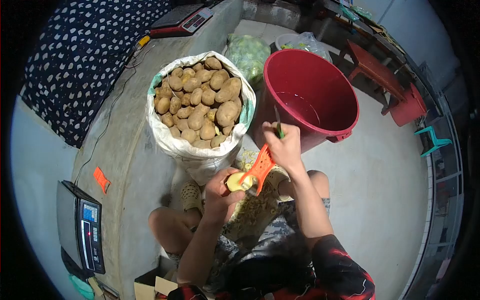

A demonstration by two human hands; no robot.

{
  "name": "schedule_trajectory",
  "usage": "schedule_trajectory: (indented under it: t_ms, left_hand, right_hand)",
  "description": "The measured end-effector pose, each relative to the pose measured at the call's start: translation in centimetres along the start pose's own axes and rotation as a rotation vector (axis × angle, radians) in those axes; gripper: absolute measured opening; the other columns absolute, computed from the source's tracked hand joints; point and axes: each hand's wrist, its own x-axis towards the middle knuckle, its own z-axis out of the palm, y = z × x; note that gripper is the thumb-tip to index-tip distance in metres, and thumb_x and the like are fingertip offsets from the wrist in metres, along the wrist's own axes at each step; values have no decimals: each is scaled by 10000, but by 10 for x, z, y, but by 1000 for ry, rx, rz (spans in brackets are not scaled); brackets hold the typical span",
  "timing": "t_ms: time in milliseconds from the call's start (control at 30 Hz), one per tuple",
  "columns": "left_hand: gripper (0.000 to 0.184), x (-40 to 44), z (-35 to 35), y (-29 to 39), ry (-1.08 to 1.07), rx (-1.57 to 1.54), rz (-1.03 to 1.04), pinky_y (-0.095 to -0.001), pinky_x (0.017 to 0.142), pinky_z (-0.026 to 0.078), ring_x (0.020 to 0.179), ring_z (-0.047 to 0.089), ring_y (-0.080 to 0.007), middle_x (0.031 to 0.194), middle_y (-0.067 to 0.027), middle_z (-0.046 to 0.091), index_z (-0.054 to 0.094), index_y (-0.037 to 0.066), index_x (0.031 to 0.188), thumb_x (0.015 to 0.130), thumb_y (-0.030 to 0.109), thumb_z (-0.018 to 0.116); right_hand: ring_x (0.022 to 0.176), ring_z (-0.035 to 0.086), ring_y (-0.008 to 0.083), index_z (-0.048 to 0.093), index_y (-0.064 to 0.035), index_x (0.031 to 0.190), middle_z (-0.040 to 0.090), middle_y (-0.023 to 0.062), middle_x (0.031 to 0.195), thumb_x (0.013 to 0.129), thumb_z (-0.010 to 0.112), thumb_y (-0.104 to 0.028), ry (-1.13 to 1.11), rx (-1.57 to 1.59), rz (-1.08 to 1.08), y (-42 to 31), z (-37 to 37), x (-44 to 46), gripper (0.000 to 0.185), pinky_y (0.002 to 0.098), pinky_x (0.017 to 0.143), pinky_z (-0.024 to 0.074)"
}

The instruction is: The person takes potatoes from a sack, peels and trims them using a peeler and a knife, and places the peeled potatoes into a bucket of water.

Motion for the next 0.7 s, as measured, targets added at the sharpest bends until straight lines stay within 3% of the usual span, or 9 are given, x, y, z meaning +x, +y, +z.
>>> schedule_trajectory:
  t_ms: [100, 167, 300, 367, 433, 500, 633, 700]
  left_hand:
    - [604, 1, -6, -3, -35, -43, -1, -310, 930, 439, 1026, 575, -180, 1092, -87, 585, 487, -29, 1213, 697, 53, 790]
    - [617, 3, -7, -1, -63, -95, -14, -316, 937, 433, 1033, 571, -184, 1096, -89, 581, 478, -30, 1216, 696, 71, 794]
    - [609, 1, -2, -2, -25, -87, -51, -354, 975, 412, 1074, 546, -195, 1134, -90, 562, 471, -4, 1225, 728, 145, 789]
    - [585, 2, -5, -5, -59, -64, -25, -387, 996, 404, 1109, 535, -204, 1164, -92, 556, 488, 16, 1220, 747, 187, 786]
    - [577, 3, -8, -8, -75, -188, -30, -365, 1006, 390, 1118, 520, -195, 1150, -91, 556, 487, 15, 1221, 761, 197, 784]
    - [621, 3, -9, -8, -70, -194, -35, -372, 1008, 381, 1107, 511, -196, 1153, -87, 549, 471, 1, 1229, 750, 227, 795]
    - [656, 3, 2, -9, -21, -155, -47, -388, 1016, 360, 1108, 497, -210, 1178, -86, 538, 469, -4, 1238, 758, 290, 806]
    - [637, -1, -6, -17, 31, -208, -47, -381, 1005, 361, 1098, 500, -215, 1185, -90, 536, 479, 4, 1235, 770, 296, 800]
  right_hand:
    - [480, 356, 64, 502, 41, 586, 396, 67, 458, 865, 614, -178, 98, -102, 67, 24, -4, 15, 372, 342, 442, 315]
    - [485, 352, 57, 499, 31, 576, 392, 55, 457, 874, 613, -188, 72, 39, 148, 17, -7, 12, 387, 327, 442, 303]
    - [494, 364, 48, 516, 36, 600, 395, 42, 459, 878, 612, -174, -25, 71, 8, -13, -3, -6, 361, 318, 445, 305]
    - [491, 364, 48, 517, 33, 601, 389, 38, 463, 880, 612, -167, 111, 79, -32, 3, 1, 3, 356, 317, 442, 304]
    - [484, 369, 53, 523, 35, 598, 426, 5, 475, 892, 611, -169, 138, 36, 72, 24, -5, 14, 368, 314, 438, 306]
    - [504, 323, 42, 450, -31, 549, 376, -56, 507, 915, 601, -147, 155, 123, 128, 15, -6, 8, 412, 289, 459, 242]
    - [544, 366, 39, 529, 32, 627, 391, -13, 505, 870, 639, -94, 102, 73, -108, -13, -1, -11, 295, 286, 467, 318]
    - [544, 363, 40, 505, 28, 615, 393, -17, 508, 870, 639, -101, 232, 186, -19, 20, 3, 6, 315, 285, 472, 322]
